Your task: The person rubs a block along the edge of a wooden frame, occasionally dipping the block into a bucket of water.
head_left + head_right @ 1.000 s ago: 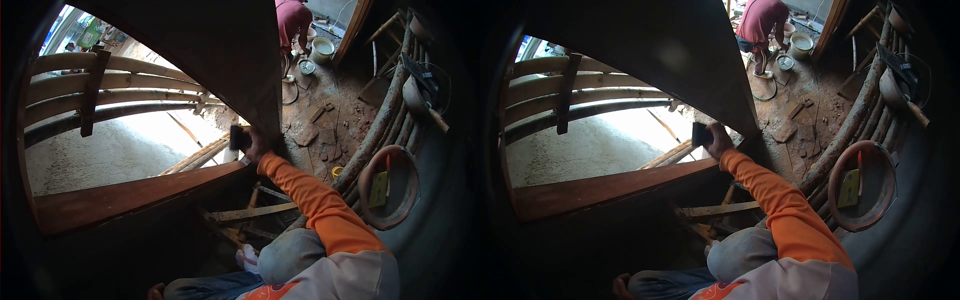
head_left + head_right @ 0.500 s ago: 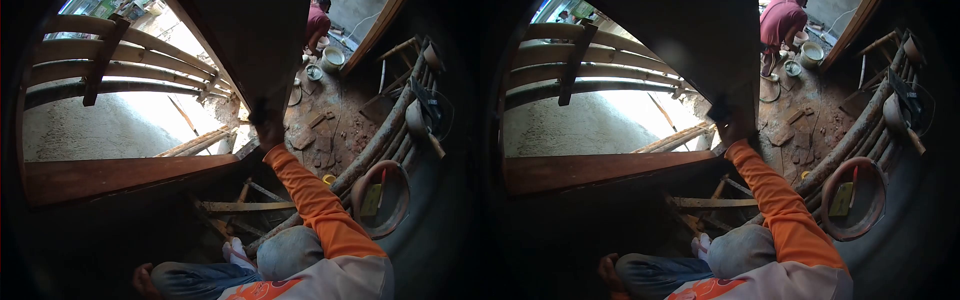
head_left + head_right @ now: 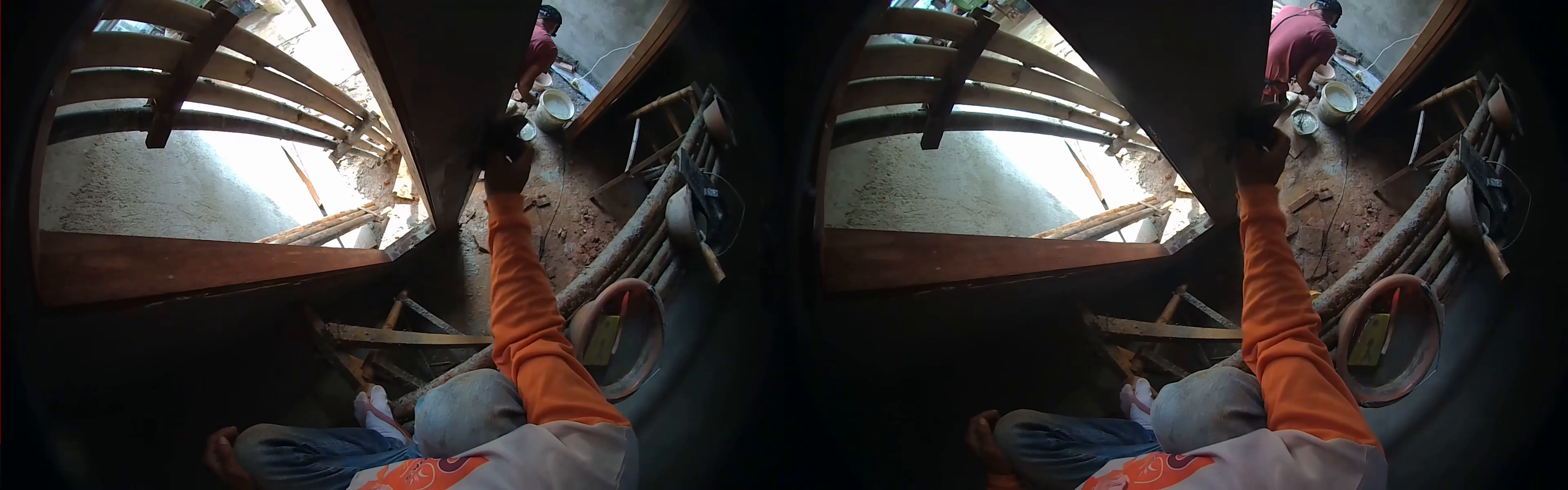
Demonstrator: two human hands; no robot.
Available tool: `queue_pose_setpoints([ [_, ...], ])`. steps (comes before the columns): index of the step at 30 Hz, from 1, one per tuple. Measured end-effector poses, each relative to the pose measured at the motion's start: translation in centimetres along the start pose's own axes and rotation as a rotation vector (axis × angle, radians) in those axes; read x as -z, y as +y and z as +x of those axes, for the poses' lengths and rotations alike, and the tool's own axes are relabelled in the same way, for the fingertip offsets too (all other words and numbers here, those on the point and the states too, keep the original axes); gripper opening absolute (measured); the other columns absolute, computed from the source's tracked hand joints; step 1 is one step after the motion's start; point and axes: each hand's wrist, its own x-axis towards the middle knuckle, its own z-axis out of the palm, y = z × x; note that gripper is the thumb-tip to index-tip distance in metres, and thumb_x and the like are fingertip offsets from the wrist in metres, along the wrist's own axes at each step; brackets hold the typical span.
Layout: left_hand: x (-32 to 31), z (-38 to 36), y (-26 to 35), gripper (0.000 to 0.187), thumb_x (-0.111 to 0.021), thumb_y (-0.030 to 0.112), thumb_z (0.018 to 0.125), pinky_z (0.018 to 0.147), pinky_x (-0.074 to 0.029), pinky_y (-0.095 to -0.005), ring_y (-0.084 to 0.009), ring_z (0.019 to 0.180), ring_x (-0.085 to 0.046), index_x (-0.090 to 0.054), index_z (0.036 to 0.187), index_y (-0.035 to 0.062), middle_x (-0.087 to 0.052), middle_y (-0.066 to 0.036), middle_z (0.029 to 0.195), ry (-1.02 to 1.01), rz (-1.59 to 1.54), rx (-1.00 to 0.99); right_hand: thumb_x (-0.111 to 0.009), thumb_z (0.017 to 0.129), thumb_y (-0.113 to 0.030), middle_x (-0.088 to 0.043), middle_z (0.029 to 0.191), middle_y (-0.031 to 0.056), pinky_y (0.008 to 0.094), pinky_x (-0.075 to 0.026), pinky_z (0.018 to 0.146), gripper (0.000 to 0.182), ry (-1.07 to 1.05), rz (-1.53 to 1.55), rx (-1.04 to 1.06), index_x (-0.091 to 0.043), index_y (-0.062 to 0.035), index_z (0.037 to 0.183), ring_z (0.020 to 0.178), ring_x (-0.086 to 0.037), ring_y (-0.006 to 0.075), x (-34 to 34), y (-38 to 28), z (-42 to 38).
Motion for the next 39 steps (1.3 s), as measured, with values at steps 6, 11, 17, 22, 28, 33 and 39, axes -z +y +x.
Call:
queue_pose_setpoints([
  [6, -0.5, -0.2, 1.5, 0.032, -0.042, 0.027, 0.089, 0.069, -0.042, -0.0279, -0.0139, 0.075, -0.051, -0.059, 0.084, 0.0000, -0.056, -0.005, 0.079, 0.007, 0.016, -0.037, -0.060, 0.072, -0.002, -0.053, 0.098, 0.0071, 0.0328, -0.046, 0.079, 0.037, -0.402, -0.391, 0.224, -0.048, -0.0016, 0.107, 0.091, -0.052, 0.0173, 0.3, 7.9, -9.7],
  [11, 0.2, -1.1, 1.1, 0.033, -0.042, 0.027, 0.090, 0.069, -0.042, -0.0284, -0.0140, 0.074, -0.051, -0.059, 0.083, 0.0001, -0.056, -0.005, 0.078, 0.034, 0.077, -0.067, -0.060, 0.074, -0.002, -0.056, 0.092, 0.0084, 0.0328, -0.046, 0.077, 0.026, -0.103, -0.039, -0.155, -0.048, 0.0004, 0.097, 0.082, -0.055, 0.0188, -0.6, 1.3, -5.0],
  [17, 0.3, -0.2, -0.6, 0.034, -0.041, 0.029, 0.090, 0.070, -0.042, -0.0285, -0.0142, 0.076, -0.051, -0.059, 0.084, 0.0001, -0.056, -0.005, 0.079, 0.001, 0.045, -0.070, -0.060, 0.074, -0.003, -0.056, 0.096, 0.0104, 0.0359, -0.045, 0.081, 0.026, -0.465, -0.800, 0.559, -0.048, -0.0003, 0.097, 0.088, -0.055, 0.0210, -2.7, 5.6, -12.1],
  [22, 1.2, -1.4, -0.1, 0.032, -0.042, 0.027, 0.091, 0.071, -0.042, -0.0288, -0.0143, 0.077, -0.051, -0.058, 0.085, 0.0001, -0.056, -0.005, 0.079, 0.021, 0.010, -0.020, -0.061, 0.075, -0.008, -0.056, 0.094, 0.0095, 0.0343, -0.047, 0.074, 0.030, -0.307, -0.101, -0.225, -0.047, -0.0003, 0.100, 0.085, -0.055, 0.0186, 1.6, 6.2, -1.2],
  [28, -0.2, 0.3, 0.7, 0.031, -0.042, 0.025, 0.090, 0.073, -0.042, -0.0293, -0.0153, 0.080, -0.053, -0.059, 0.086, -0.0012, -0.057, -0.007, 0.082, -0.014, 0.054, -0.062, -0.065, 0.074, -0.019, -0.053, 0.097, 0.0088, 0.0332, -0.047, 0.068, 0.037, -0.499, -0.613, 0.509, -0.050, -0.0014, 0.102, 0.081, -0.055, 0.0177, -1.7, 6.1, -12.6],
  [33, 0.3, -0.1, 0.5, 0.032, -0.042, 0.024, 0.089, 0.075, -0.042, -0.0297, -0.0164, 0.083, -0.054, -0.059, 0.088, -0.0025, -0.058, -0.009, 0.086, -0.067, 0.057, -0.013, -0.059, 0.079, -0.019, -0.058, 0.079, 0.0043, 0.0284, -0.044, 0.057, 0.022, -0.034, 0.053, -0.394, -0.055, -0.0017, 0.092, 0.066, -0.054, 0.0131, 2.9, 11.4, -3.5],
  [39, -0.5, -0.4, 1.3, 0.030, -0.042, 0.022, 0.089, 0.076, -0.041, -0.0292, -0.0161, 0.083, -0.053, -0.059, 0.087, -0.0029, -0.058, -0.009, 0.086, 0.004, 0.004, -0.032, -0.055, 0.083, -0.017, -0.057, 0.076, 0.0014, 0.0264, -0.042, 0.056, 0.008, -0.244, -0.138, 0.206, -0.056, -0.0092, 0.085, 0.066, -0.054, 0.0133, -4.0, -1.3, 0.5],
])
